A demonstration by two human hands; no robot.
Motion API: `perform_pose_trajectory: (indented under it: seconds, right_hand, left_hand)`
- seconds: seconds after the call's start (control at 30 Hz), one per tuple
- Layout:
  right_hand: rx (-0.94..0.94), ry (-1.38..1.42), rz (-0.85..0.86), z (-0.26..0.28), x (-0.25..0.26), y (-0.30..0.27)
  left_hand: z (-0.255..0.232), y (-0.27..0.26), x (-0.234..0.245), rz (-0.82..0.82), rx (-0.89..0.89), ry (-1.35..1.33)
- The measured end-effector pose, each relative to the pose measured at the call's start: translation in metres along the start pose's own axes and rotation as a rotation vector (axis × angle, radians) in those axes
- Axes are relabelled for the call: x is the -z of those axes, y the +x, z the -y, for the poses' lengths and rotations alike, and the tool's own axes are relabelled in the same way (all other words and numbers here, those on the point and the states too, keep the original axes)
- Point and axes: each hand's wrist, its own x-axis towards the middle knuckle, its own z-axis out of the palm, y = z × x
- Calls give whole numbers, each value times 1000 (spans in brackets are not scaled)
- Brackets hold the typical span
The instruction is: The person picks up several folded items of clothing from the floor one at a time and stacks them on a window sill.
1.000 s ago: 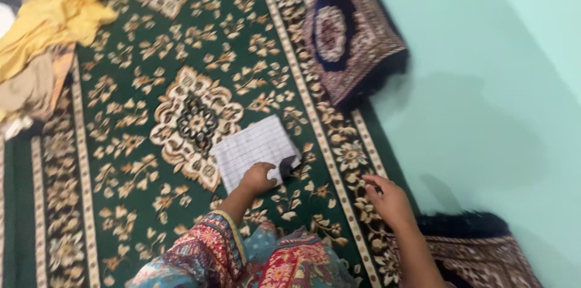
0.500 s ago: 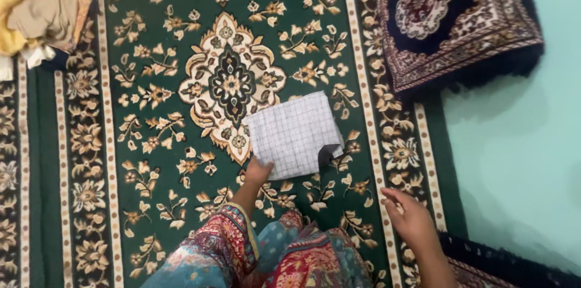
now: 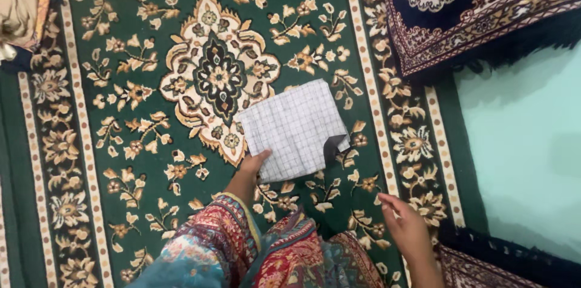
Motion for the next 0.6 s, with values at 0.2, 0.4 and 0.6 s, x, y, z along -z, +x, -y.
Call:
perform_pose_trajectory:
  seconds: [0.2, 0.4, 0.6]
  right_hand:
    - [115, 63, -32, -14, -9, 3]
    - [80, 85, -21, -7, -18, -2]
    - [99, 128, -61, -34, -30, -7]
  left_hand:
    - [6, -6, 0, -369, -35, 517]
    - [28, -15, -8, -180, 426, 65]
    - [15, -14, -9, -42, 556, -120]
